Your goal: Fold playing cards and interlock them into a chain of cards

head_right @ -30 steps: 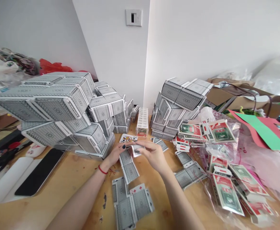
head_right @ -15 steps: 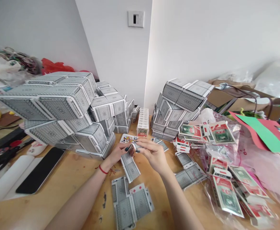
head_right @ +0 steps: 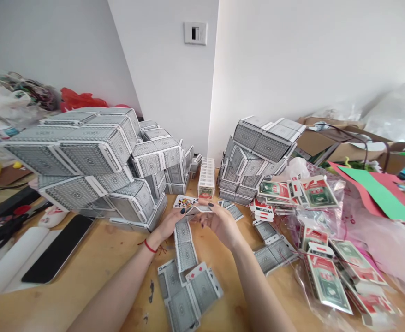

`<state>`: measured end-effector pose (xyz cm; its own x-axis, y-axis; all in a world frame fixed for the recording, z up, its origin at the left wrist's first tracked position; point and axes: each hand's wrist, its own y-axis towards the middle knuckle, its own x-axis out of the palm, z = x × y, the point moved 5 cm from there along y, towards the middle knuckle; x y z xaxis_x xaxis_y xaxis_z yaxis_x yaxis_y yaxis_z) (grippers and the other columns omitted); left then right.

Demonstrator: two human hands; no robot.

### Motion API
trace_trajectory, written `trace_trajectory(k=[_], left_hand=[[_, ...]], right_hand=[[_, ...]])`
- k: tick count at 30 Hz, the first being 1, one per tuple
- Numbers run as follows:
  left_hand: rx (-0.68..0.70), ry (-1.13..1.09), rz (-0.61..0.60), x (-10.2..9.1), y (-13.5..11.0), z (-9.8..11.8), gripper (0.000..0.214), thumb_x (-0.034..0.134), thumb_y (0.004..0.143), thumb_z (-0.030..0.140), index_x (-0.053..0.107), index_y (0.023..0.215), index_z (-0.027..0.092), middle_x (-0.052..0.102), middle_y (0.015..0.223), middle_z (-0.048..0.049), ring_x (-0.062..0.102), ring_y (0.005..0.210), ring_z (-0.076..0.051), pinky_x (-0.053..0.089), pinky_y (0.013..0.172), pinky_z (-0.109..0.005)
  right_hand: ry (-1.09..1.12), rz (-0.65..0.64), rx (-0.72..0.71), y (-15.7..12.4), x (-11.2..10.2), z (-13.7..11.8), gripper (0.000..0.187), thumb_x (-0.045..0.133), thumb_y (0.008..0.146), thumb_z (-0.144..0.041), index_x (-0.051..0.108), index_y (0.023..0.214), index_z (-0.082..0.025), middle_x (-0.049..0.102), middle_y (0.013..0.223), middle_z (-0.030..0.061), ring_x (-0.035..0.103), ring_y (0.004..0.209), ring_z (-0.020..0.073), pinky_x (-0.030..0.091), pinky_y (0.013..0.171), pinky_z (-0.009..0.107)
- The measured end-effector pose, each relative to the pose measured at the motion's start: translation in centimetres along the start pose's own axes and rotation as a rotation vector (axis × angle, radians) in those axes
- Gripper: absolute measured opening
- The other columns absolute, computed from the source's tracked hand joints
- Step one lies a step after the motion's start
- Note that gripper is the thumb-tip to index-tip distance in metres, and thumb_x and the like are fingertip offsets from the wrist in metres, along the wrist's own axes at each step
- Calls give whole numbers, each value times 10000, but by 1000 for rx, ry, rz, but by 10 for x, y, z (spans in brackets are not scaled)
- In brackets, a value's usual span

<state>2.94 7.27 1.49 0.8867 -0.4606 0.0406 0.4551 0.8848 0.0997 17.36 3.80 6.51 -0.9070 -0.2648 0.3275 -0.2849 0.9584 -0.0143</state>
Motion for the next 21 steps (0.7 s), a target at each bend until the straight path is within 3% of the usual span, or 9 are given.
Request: trace_trajectory(k=[6, 10, 15, 19, 21], left_hand=[[-24, 54, 15, 5, -2, 4, 420, 419, 774, 481, 658, 688, 146, 656, 678, -45, 573, 728, -195, 450, 703, -322], [-36, 19, 74, 5, -3, 6, 426, 432, 748, 506, 639, 600, 163, 635, 607, -36, 562, 652, -187, 456, 637, -305], [-21, 40, 55, 5, -2, 2, 433, 413, 773, 470, 603, 556, 147, 609, 586, -32, 537, 591, -162, 442, 599, -285], [25, 145, 219, -2, -6, 7, 391, 432, 782, 435, 595, 607, 126, 598, 602, -25, 531, 592, -155, 433, 595, -276], [126, 154, 275, -3, -9, 20, 368, 407, 805, 416, 623, 745, 124, 634, 738, -47, 562, 738, -183, 440, 703, -297]], right_hand=[[164, 40, 44, 4, -8, 18, 290, 541, 747, -314, 619, 986, -169, 632, 1015, 82, 597, 905, 191, 437, 864, 372], [161, 48, 65, 5, -8, 22, 322, 621, 691, -316, 628, 974, -163, 641, 991, 84, 597, 918, 210, 438, 871, 386], [153, 143, 25, 8, -6, 27, 284, 669, 641, -325, 667, 877, -167, 666, 910, 68, 620, 830, 199, 480, 804, 356], [127, 238, -48, 7, -3, 27, 235, 663, 648, -323, 680, 829, -175, 677, 875, 45, 629, 789, 200, 489, 789, 380], [58, 270, -82, 4, 1, 23, 207, 653, 657, -311, 685, 819, -185, 682, 865, 38, 629, 790, 204, 491, 787, 389]])
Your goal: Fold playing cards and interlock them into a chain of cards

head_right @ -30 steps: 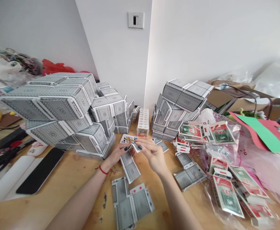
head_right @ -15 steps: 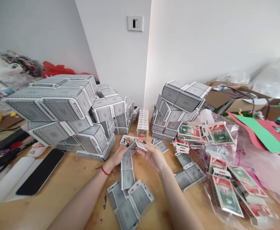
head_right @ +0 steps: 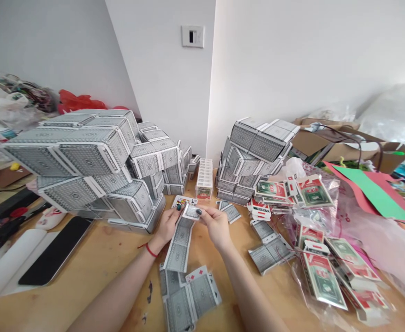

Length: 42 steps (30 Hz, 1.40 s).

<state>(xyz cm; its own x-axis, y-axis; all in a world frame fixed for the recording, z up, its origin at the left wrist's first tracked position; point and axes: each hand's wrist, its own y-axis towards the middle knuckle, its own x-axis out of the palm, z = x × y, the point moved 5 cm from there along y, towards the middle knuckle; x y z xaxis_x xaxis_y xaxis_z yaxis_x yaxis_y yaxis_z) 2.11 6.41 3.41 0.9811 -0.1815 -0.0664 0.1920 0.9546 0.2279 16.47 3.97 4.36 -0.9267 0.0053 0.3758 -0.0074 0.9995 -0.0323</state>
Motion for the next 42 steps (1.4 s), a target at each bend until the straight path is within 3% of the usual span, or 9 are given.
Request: trace_trajectory(k=[3, 6, 26, 31, 38, 42], left_hand=[[145, -4, -58, 4, -2, 23, 326, 435, 806, 375, 613, 942, 139, 619, 982, -81, 536, 955, -208, 391, 864, -327], [191, 65, -51, 7, -2, 33, 276, 540, 752, 326, 611, 960, 160, 614, 1013, -81, 535, 978, -198, 393, 879, -316], [161, 130, 36, 12, 0, 18, 195, 515, 773, 242, 661, 891, 189, 665, 951, -40, 613, 886, -166, 467, 856, -329], [227, 165, 19, 15, -3, 16, 208, 498, 781, 210, 651, 921, 190, 659, 968, -39, 610, 900, -157, 465, 861, -317], [315, 273, 22, 22, -12, 19, 229, 455, 799, 175, 639, 935, 161, 668, 932, -58, 621, 841, -148, 491, 778, -285], [354, 332, 33, 23, -13, 22, 208, 456, 800, 171, 643, 891, 166, 678, 875, -53, 624, 795, -141, 493, 731, -266]], right_hand=[[-127, 23, -63, -4, 4, -6, 183, 644, 663, -287, 689, 819, -202, 686, 862, 33, 629, 788, 210, 499, 771, 395], [-218, 29, -119, -5, 5, -7, 178, 626, 677, -268, 688, 834, -211, 685, 875, 35, 628, 810, 217, 498, 776, 399], [-621, 85, -403, -9, 3, -13, 192, 496, 752, -219, 668, 838, -222, 690, 834, 19, 635, 761, 175, 503, 715, 305], [-982, -40, -458, -13, 9, -33, 206, 471, 777, -218, 652, 873, -240, 686, 848, 16, 630, 729, 159, 476, 656, 253], [-1662, 18, -523, -22, 19, -40, 141, 445, 788, -176, 584, 771, -190, 655, 734, 29, 577, 570, 138, 287, 474, 225], [-1805, 18, -605, -25, 27, -37, 109, 448, 765, -151, 530, 697, -175, 589, 630, 19, 515, 503, 126, 216, 463, 248]])
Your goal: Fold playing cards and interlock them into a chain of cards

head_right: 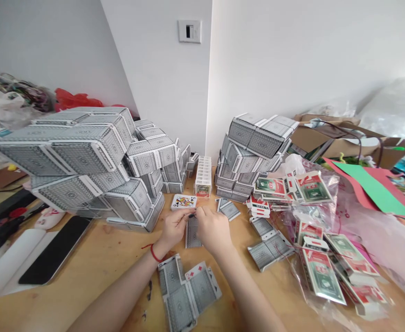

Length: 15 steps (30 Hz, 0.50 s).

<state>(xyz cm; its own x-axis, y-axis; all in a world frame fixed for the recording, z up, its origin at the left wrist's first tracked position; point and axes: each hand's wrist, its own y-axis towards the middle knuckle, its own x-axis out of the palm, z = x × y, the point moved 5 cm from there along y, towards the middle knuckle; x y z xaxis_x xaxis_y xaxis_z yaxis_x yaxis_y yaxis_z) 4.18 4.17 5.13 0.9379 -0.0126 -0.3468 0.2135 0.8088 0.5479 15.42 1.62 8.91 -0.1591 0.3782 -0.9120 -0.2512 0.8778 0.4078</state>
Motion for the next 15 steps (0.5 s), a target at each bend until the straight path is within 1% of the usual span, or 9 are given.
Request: trace_trajectory(k=[5, 8, 10, 12, 15], left_hand=[[-22, 22, -3, 2, -1, 2, 206, 449, 803, 174, 635, 891, 169, 673, 886, -57, 619, 799, -148, 487, 725, -272], [-56, -4, -1, 3, -1, -1, 211, 445, 808, 192, 631, 904, 167, 669, 899, -60, 612, 819, -151, 479, 750, -281], [-87, -49, -17, 2, 0, -5, 217, 453, 806, 213, 620, 935, 165, 659, 932, -65, 603, 850, -156, 469, 780, -289], [-119, -119, -60, 2, 1, -9, 246, 491, 786, 237, 593, 997, 160, 637, 991, -74, 587, 902, -168, 459, 809, -297], [-166, -223, -157, 3, 3, -13, 345, 546, 748, 260, 546, 1073, 144, 603, 1060, -94, 563, 956, -193, 448, 833, -315]], right_hand=[[53, 55, -45, 0, 2, 0, 143, 425, 755, -98, 514, 670, -171, 549, 632, 27, 482, 551, 129, 252, 500, 240], [157, 77, -57, 1, 1, 6, 183, 397, 774, -90, 525, 676, -176, 535, 635, 30, 477, 584, 139, 299, 529, 233], [311, 91, -79, 3, -2, 9, 194, 386, 803, -115, 542, 711, -183, 552, 675, 36, 499, 656, 148, 348, 580, 230], [510, 114, -64, 4, -6, 15, 187, 388, 827, -155, 560, 761, -190, 578, 728, 39, 519, 720, 150, 387, 637, 237], [780, 159, 67, 5, -8, 26, 162, 420, 827, -213, 581, 821, -199, 608, 775, 35, 548, 733, 150, 425, 662, 256]])
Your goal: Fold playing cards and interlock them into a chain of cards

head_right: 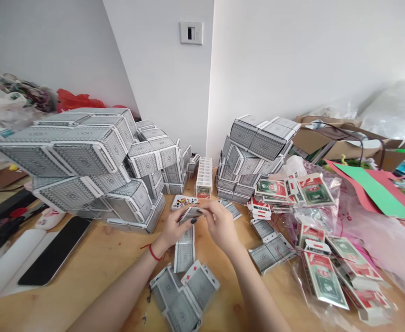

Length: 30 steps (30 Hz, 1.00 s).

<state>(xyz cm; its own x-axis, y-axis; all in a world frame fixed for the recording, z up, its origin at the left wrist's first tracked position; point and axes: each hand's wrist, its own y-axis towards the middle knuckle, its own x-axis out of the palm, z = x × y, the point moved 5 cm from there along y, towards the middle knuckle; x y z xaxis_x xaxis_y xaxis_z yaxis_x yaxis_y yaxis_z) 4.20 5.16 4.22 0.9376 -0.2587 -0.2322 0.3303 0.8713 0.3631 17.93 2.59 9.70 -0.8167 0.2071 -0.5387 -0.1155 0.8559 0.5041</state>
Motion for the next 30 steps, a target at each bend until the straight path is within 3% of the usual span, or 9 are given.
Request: trace_trajectory(k=[2, 5, 9, 15, 19, 30], left_hand=[[-27, -37, -31, -1, 2, -2, 331, 533, 756, 269, 552, 1059, 137, 610, 1042, -96, 566, 940, -201, 445, 834, -331], [-76, -82, 47, -5, 4, -6, 252, 510, 769, 279, 593, 960, 137, 638, 959, -82, 581, 890, -201, 450, 821, -343], [-180, -271, 139, -10, 6, -15, 254, 464, 787, 308, 578, 938, 138, 647, 892, -76, 613, 758, -179, 502, 701, -323], [-218, -331, 249, -22, 5, -24, 225, 468, 780, 303, 585, 871, 134, 655, 822, -57, 614, 719, -167, 502, 692, -309], [-243, -342, 267, -24, 5, -28, 222, 476, 770, 297, 595, 848, 127, 660, 822, -54, 617, 742, -174, 497, 686, -298], [-249, -302, 247, -24, 8, -34, 244, 459, 766, 275, 571, 918, 121, 650, 861, -68, 609, 771, -178, 493, 696, -309]], right_hand=[[145, 70, 108, 0, -2, 10, 174, 430, 822, -251, 585, 883, -202, 621, 818, 42, 566, 717, 150, 448, 657, 268], [315, 175, 261, -5, 3, 33, 251, 412, 824, -303, 552, 1004, -198, 620, 899, 61, 582, 681, 141, 477, 661, 287], [297, 153, 360, -16, 24, 63, 277, 430, 795, -321, 582, 978, -179, 620, 933, 76, 573, 658, 145, 485, 604, 292], [76, -30, 257, -11, 58, 68, 352, 525, 729, -264, 553, 1077, -214, 576, 1088, 72, 567, 812, 174, 461, 711, 318], [-30, -69, 305, 0, 70, 72, 472, 582, 675, -264, 495, 1138, -228, 573, 1089, 62, 565, 670, 149, 461, 676, 330], [-32, -103, 282, 7, 60, 76, 446, 641, 586, -224, 554, 1020, -167, 516, 1029, 93, 565, 645, 127, 471, 628, 295]])
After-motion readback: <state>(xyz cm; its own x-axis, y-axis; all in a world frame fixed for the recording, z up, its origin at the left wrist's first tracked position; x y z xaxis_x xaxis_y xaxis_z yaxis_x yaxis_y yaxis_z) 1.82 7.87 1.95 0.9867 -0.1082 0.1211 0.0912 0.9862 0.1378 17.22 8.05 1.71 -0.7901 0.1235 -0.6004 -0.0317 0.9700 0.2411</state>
